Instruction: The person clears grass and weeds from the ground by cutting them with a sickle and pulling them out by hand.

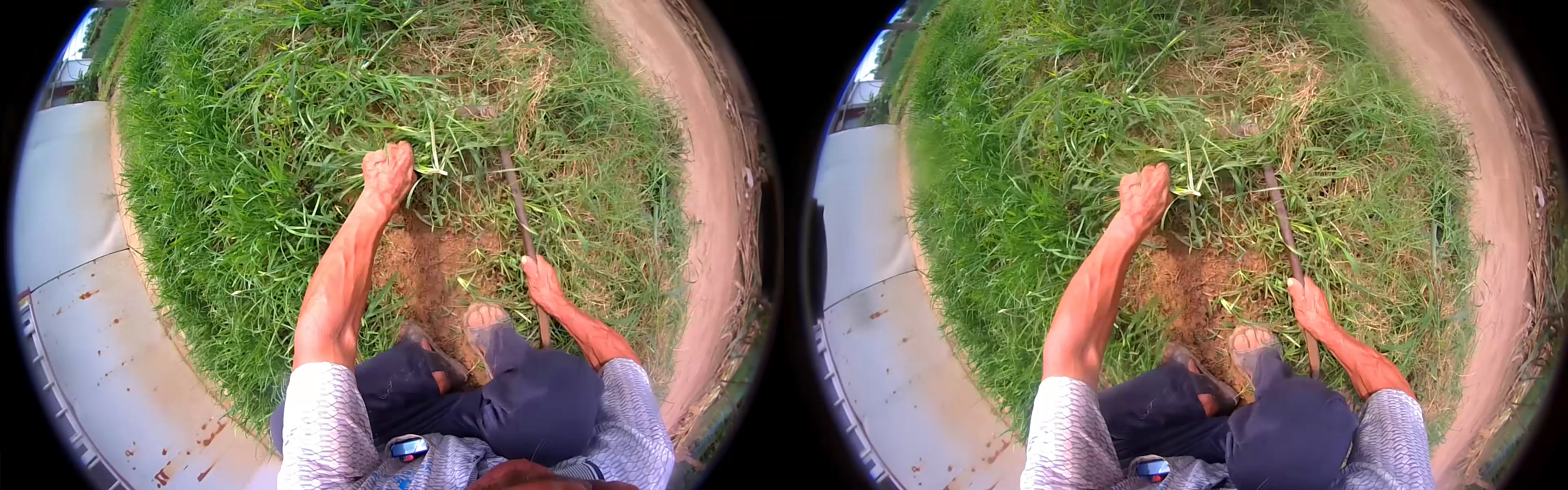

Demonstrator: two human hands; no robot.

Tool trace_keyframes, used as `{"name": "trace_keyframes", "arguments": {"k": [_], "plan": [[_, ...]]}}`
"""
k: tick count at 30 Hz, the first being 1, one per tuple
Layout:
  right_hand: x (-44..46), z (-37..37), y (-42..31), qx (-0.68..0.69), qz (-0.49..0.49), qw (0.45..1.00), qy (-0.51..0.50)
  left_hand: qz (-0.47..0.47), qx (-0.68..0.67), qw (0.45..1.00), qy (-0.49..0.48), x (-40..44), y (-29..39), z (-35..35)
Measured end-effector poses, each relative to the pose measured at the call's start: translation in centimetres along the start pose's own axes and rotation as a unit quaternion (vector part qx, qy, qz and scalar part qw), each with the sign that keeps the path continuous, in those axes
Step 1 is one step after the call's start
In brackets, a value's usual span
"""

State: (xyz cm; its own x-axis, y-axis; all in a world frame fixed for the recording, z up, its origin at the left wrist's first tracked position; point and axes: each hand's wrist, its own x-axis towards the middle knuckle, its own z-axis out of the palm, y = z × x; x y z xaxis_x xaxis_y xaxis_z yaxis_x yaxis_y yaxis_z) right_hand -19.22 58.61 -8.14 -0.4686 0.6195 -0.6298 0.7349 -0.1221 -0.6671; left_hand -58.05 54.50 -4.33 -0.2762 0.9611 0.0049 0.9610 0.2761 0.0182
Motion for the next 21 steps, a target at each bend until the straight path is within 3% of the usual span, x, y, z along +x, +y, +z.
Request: {"name": "trace_keyframes", "arguments": {"k": [1,2,4,6,7,8,10,11,13,14,16,18,19,21], "plan": [[-1.0,-0.9,-2.3,0.062,0.084,0.994,-0.045,-0.024,0.010,0.998,-0.051,0.6,0.5,-0.3],[-0.3,-0.7,-2.6,0.117,0.103,0.987,-0.042,-0.049,0.021,0.993,-0.107,0.6,0.9,-0.4],[2.2,-1.0,-5.3,0.194,0.134,0.971,-0.035,-0.034,0.022,0.996,-0.081,0.1,0.6,0.2],[5.2,-0.9,-8.0,0.192,0.097,0.976,-0.033,-0.017,-0.010,0.999,-0.050,0.3,0.3,0.3],[6.2,-0.7,-8.2,0.169,0.065,0.983,-0.039,-0.015,-0.014,0.998,-0.054,0.1,0.4,0.3],[5.6,0.4,-5.4,0.025,-0.091,0.996,-0.008,-0.023,-0.031,0.997,-0.060,-0.1,0.5,0.1],[1.1,0.3,0.0,-0.132,-0.141,0.981,-0.002,-0.017,-0.055,0.996,-0.065,0.4,0.6,-1.2],[-2.6,-0.2,2.3,-0.142,-0.032,0.989,-0.038,-0.026,-0.056,0.996,-0.065,0.2,1.1,-1.9],[-6.2,-2.2,3.4,-0.132,0.051,0.988,-0.060,0.059,-0.070,0.990,-0.108,-0.9,3.4,-2.0],[-7.2,-2.4,3.8,-0.126,0.061,0.988,-0.059,0.104,-0.073,0.988,-0.084,-2.2,4.7,-1.3],[-5.2,-3.4,3.2,-0.120,-0.003,0.991,-0.059,0.086,-0.072,0.991,-0.078,-3.7,6.4,-1.4],[-3.1,-2.9,1.4,-0.012,0.018,0.999,-0.044,0.062,-0.086,0.992,-0.070,-5.4,5.8,-1.3],[-2.4,-2.8,-2.0,0.102,0.089,0.989,-0.053,0.059,-0.087,0.992,-0.067,-5.0,5.0,-2.0],[1.6,-2.0,-3.2,0.141,0.050,0.989,-0.021,0.057,-0.074,0.993,-0.066,-4.8,4.0,-2.2]]}}
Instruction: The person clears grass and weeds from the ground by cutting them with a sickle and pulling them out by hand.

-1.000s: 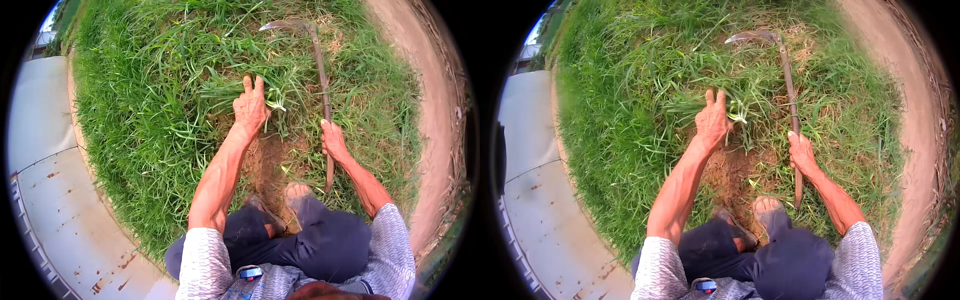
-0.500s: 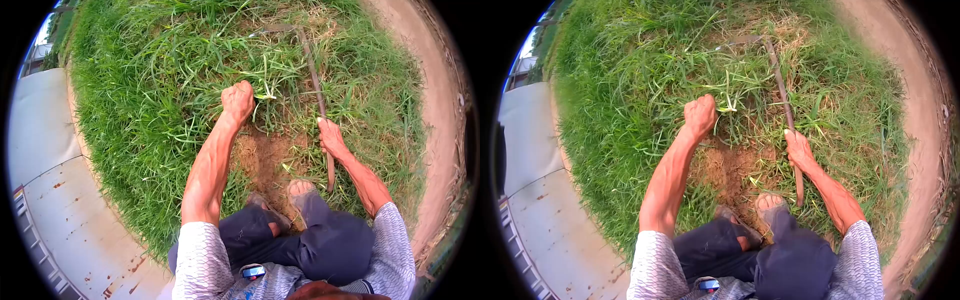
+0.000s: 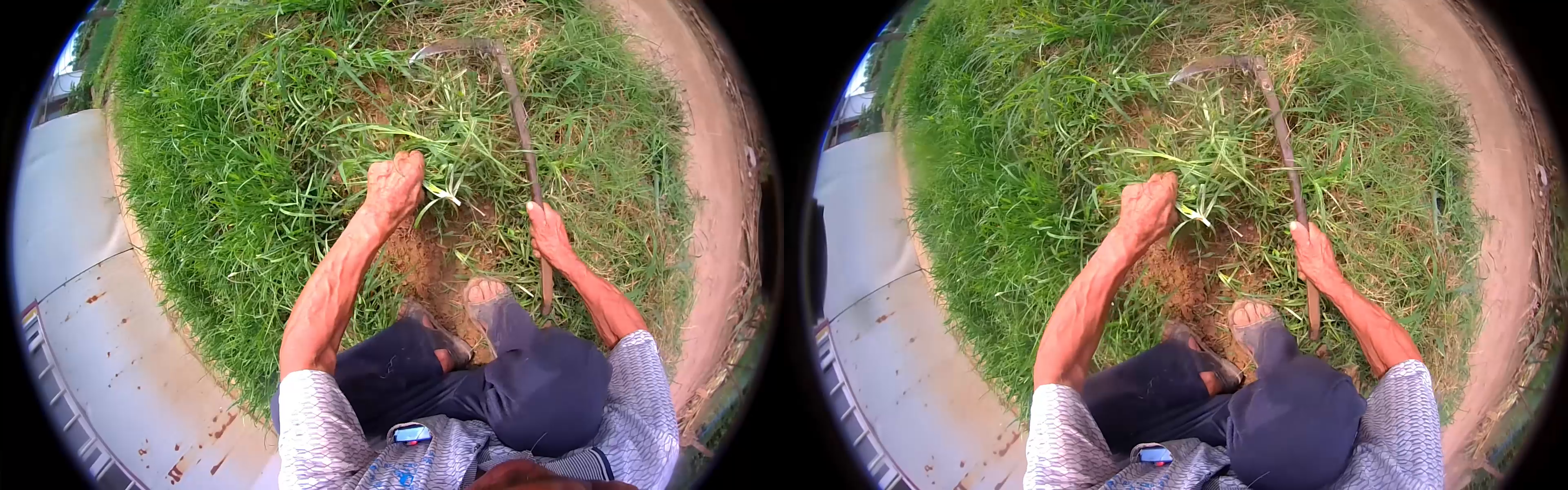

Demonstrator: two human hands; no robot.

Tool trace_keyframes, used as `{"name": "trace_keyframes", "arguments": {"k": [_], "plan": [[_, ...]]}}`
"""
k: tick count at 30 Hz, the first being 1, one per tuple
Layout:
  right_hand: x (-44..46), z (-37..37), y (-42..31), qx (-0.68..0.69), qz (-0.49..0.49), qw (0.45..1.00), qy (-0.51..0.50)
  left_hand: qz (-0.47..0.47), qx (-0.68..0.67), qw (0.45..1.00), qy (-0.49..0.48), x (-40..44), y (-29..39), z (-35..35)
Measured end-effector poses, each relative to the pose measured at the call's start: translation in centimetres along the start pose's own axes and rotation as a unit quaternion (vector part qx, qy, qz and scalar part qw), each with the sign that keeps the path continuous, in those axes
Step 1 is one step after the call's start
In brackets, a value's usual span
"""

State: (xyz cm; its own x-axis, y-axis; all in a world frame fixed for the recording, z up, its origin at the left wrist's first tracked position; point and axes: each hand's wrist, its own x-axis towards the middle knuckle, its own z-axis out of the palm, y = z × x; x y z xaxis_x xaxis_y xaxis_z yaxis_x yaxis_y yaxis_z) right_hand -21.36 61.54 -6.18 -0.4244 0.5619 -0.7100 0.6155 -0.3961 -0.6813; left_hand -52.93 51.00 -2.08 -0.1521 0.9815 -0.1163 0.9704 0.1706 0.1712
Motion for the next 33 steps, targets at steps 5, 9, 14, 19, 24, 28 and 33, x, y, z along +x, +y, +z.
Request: {"name": "trace_keyframes", "arguments": {"k": [5,9,14,19,24,28,33], "plan": [[-4.0,-0.7,4.8,-0.220,-0.056,0.973,0.048,-0.036,-0.019,0.999,-0.014,-0.3,-1.2,-1.1],[-11.2,-4.9,13.5,-0.231,-0.018,0.971,0.054,0.057,-0.044,0.992,-0.107,-3.5,-0.6,-2.8],[-8.8,-4.7,11.1,-0.128,0.024,0.991,0.020,0.187,-0.046,0.932,-0.308,-7.1,3.7,-2.2],[-2.7,0.3,0.7,-0.011,0.001,1.000,0.021,0.083,-0.044,0.973,-0.210,-7.8,0.4,-2.0],[-8.5,-3.0,10.2,-0.297,-0.010,0.954,-0.029,0.036,0.019,0.991,-0.129,-6.5,-3.0,-2.8],[-12.3,-5.6,11.4,-0.212,0.015,0.977,-0.016,-0.002,-0.017,0.995,-0.098,-4.4,-2.0,-2.3],[-5.0,-2.0,5.1,-0.124,-0.032,0.988,0.090,0.016,0.010,0.984,-0.177,-0.5,1.0,-0.2]]}}
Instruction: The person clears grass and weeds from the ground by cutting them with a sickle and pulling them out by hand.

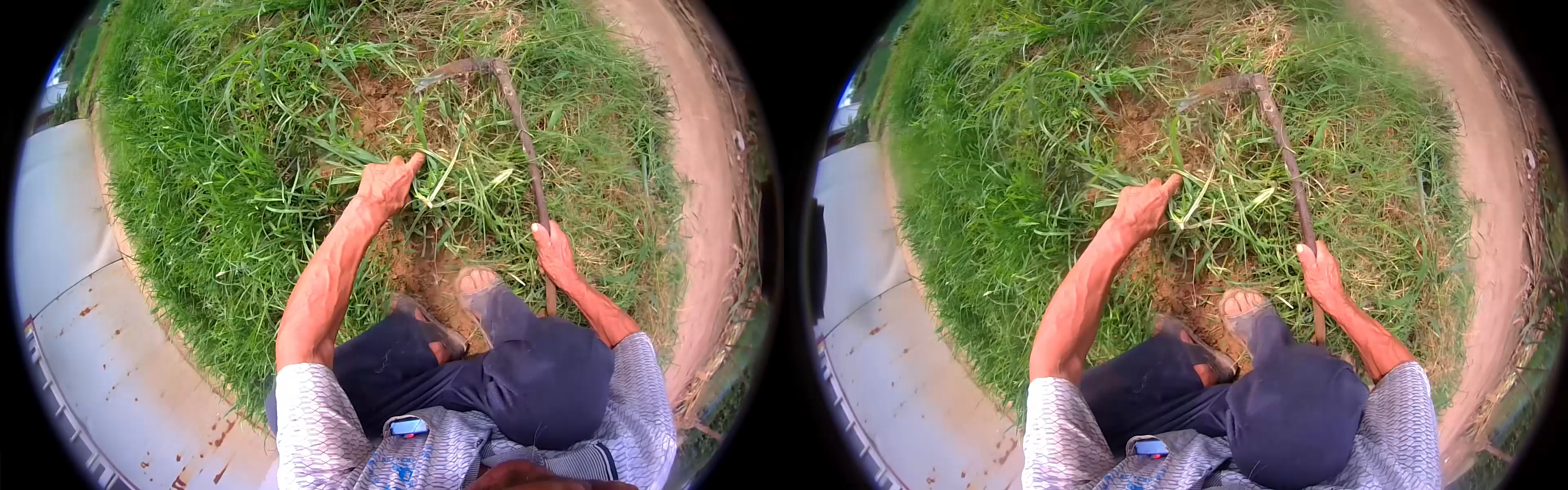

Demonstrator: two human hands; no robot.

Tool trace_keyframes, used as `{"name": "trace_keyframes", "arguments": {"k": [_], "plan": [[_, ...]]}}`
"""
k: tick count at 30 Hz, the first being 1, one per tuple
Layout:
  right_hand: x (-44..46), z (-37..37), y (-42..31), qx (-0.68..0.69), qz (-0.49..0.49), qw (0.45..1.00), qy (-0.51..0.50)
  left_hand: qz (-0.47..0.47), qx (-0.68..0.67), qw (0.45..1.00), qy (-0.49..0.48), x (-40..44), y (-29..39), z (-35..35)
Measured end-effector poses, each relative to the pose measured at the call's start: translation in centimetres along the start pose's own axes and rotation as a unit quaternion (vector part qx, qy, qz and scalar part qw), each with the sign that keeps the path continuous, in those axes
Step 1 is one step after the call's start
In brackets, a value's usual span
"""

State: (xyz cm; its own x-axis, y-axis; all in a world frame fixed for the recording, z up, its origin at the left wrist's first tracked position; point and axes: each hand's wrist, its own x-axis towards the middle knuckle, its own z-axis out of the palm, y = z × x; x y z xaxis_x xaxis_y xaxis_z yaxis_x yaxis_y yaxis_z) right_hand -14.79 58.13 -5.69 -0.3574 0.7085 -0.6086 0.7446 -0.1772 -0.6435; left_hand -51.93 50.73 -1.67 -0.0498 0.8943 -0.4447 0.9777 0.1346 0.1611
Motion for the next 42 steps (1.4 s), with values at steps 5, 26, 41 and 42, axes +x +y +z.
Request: {"name": "trace_keyframes", "arguments": {"k": [5,26,41,42], "plan": [[0.8,-4.2,-1.5,-0.199,-0.096,0.971,0.097,0.040,0.054,0.997,0.025,0.9,2.2,1.3],[7.6,-7.2,-17.2,-0.081,-0.220,0.966,0.113,-0.044,-0.240,0.967,0.069,-0.4,3.5,0.8],[-3.0,-13.8,2.1,-0.326,-0.108,0.919,0.194,-0.136,-0.093,0.982,0.094,-4.5,-12.7,2.2],[-4.5,-14.1,1.8,-0.299,-0.092,0.926,0.211,-0.131,-0.090,0.982,0.098,-3.8,-13.2,1.8]]}}
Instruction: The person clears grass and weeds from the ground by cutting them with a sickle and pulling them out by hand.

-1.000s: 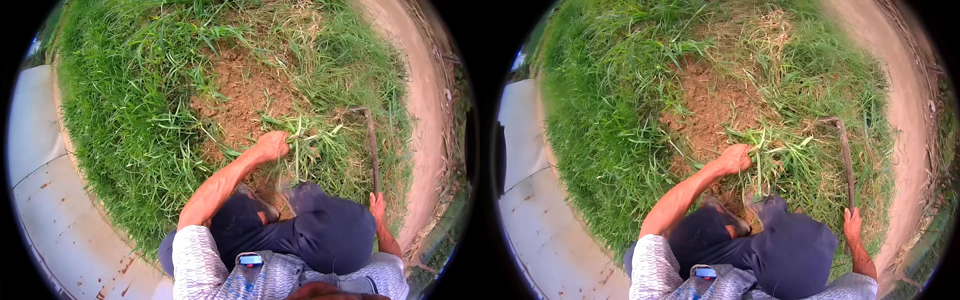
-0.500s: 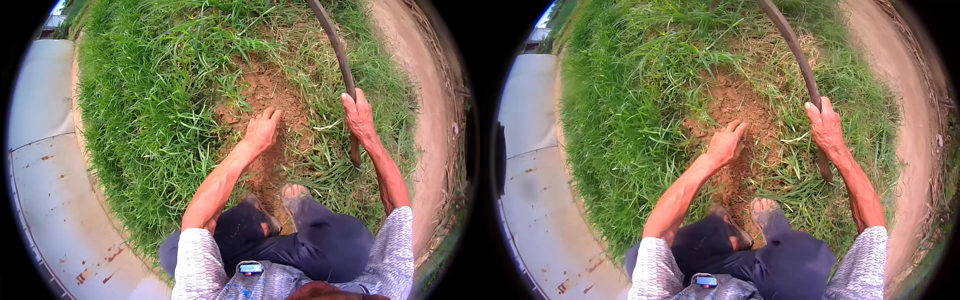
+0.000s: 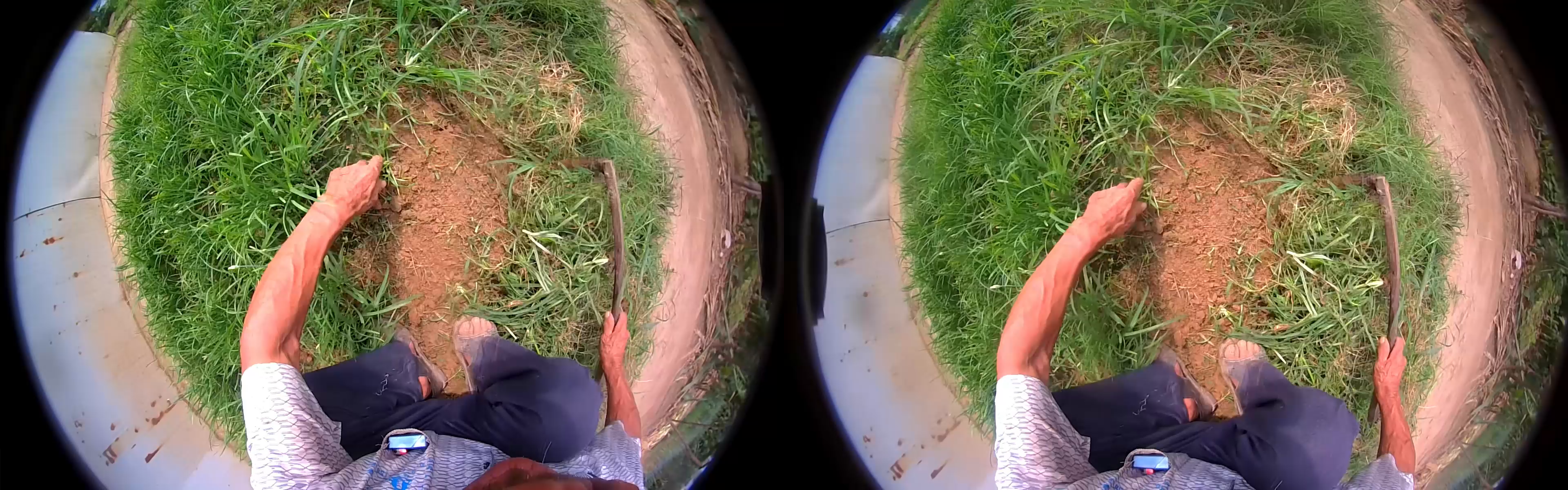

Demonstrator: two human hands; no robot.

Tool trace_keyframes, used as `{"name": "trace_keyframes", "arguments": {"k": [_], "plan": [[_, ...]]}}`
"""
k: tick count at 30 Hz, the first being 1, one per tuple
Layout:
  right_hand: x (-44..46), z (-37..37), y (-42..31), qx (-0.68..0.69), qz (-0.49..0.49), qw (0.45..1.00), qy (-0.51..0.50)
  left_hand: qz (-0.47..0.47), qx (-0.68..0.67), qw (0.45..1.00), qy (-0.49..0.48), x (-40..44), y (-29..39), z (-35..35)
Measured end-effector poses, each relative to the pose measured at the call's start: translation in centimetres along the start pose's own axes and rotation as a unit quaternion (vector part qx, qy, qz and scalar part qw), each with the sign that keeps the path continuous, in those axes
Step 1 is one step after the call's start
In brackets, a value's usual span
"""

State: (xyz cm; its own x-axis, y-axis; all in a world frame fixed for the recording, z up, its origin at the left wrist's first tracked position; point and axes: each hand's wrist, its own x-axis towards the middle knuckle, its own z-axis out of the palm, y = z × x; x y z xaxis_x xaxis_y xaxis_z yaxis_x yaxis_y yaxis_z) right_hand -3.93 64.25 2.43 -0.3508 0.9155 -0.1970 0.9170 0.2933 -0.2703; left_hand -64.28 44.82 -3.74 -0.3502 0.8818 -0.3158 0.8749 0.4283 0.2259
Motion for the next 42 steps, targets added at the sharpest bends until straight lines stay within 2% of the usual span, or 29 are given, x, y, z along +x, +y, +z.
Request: {"name": "trace_keyframes", "arguments": {"k": [2,3,5,6,7,9,11,12,13,14,15,16,17,18,21,26,29,31,33,34,35,36,38,39,41,42], "plan": [[-1.1,0.2,-1.8,0.014,0.033,0.999,-0.021,0.030,0.025,0.997,-0.065,1.7,-0.4,-1.1],[-1.4,0.5,-2.8,0.028,0.063,0.996,-0.051,0.035,0.027,0.997,-0.061,2.2,-0.4,-1.5],[-0.5,1.3,-6.3,0.065,0.028,0.995,-0.065,0.087,0.040,0.992,-0.079,3.2,-0.1,-1.9],[0.1,1.4,-8.9,0.091,0.024,0.992,-0.082,0.076,0.068,0.991,-0.090,3.6,-0.3,-1.5],[0.7,1.5,-11.5,0.116,0.020,0.988,-0.096,0.089,0.093,0.982,-0.136,3.3,-0.1,-3.0],[1.5,1.4,-15.8,0.133,-0.002,0.985,-0.111,0.081,0.089,0.984,-0.130,2.0,-0.9,-3.3],[1.4,1.3,-18.7,0.119,0.002,0.984,-0.129,0.076,0.011,0.995,-0.070,-0.2,-2.1,-2.9],[0.9,1.0,-20.3,0.140,0.001,0.980,-0.140,0.060,0.029,0.991,-0.112,-0.9,-2.3,-3.1],[0.2,0.8,-21.7,0.162,0.002,0.976,-0.145,0.158,0.006,0.987,-0.037,-1.2,-4.7,0.5],[0.0,0.0,-23.1,0.174,0.021,0.969,-0.175,0.156,-0.001,0.988,-0.014,-1.8,-5.2,1.8],[-0.5,-0.9,-24.1,0.186,0.039,0.959,-0.211,0.115,0.025,0.986,-0.114,-1.8,-5.3,2.8],[-0.8,-1.0,-24.7,0.177,0.069,0.956,-0.225,0.128,0.036,0.984,-0.115,-1.9,-5.2,3.1],[-0.8,-1.5,-25.1,0.127,0.062,0.960,-0.242,0.120,0.038,0.989,-0.083,-1.2,-6.4,6.4],[-0.8,-3.1,-26.1,0.123,0.069,0.957,-0.255,0.171,0.018,0.983,-0.060,-1.1,-6.7,5.9],[-1.4,-6.9,-27.8,0.108,0.076,0.952,-0.278,0.220,0.029,0.972,-0.072,-1.3,-6.5,2.8],[-2.4,-10.1,-28.5,0.131,0.058,0.959,-0.246,0.150,-0.072,0.977,-0.134,-4.8,-7.4,-0.1],[-0.6,-9.2,-29.1,0.198,0.037,0.964,-0.175,0.053,-0.186,0.968,-0.157,-7.7,-8.2,-0.6],[1.3,-8.8,-30.6,0.242,0.026,0.958,-0.149,-0.032,-0.298,0.939,-0.169,-9.0,-7.8,-2.3],[2.6,-7.3,-31.6,0.264,0.020,0.952,-0.156,-0.105,-0.423,0.883,-0.174,-10.4,-6.9,-5.1],[3.3,-6.8,-31.6,0.267,0.013,0.949,-0.165,-0.178,-0.547,0.801,-0.168,-11.1,-6.4,-5.4],[4.0,-6.4,-31.7,0.271,0.007,0.947,-0.174,-0.141,-0.494,0.841,-0.171,-10.9,-7.8,-3.8],[4.5,-6.1,-32.1,0.219,-0.064,0.966,-0.122,-0.139,-0.505,0.834,-0.173,-11.2,-7.0,-4.1],[5.8,-4.0,-32.6,0.233,-0.070,0.962,-0.120,-0.174,-0.525,0.811,-0.190,-12.5,-5.2,-5.3],[7.6,-2.8,-32.7,0.287,0.000,0.944,-0.161,-0.200,-0.535,0.797,-0.199,-13.0,-4.9,-5.7],[10.6,-0.6,-32.7,0.233,-0.042,0.962,-0.136,-0.213,-0.602,0.749,-0.178,-14.0,-3.4,-6.8],[11.9,0.4,-32.6,0.225,-0.054,0.964,-0.134,-0.209,-0.608,0.744,-0.183,-14.4,-4.6,-4.5]]}}
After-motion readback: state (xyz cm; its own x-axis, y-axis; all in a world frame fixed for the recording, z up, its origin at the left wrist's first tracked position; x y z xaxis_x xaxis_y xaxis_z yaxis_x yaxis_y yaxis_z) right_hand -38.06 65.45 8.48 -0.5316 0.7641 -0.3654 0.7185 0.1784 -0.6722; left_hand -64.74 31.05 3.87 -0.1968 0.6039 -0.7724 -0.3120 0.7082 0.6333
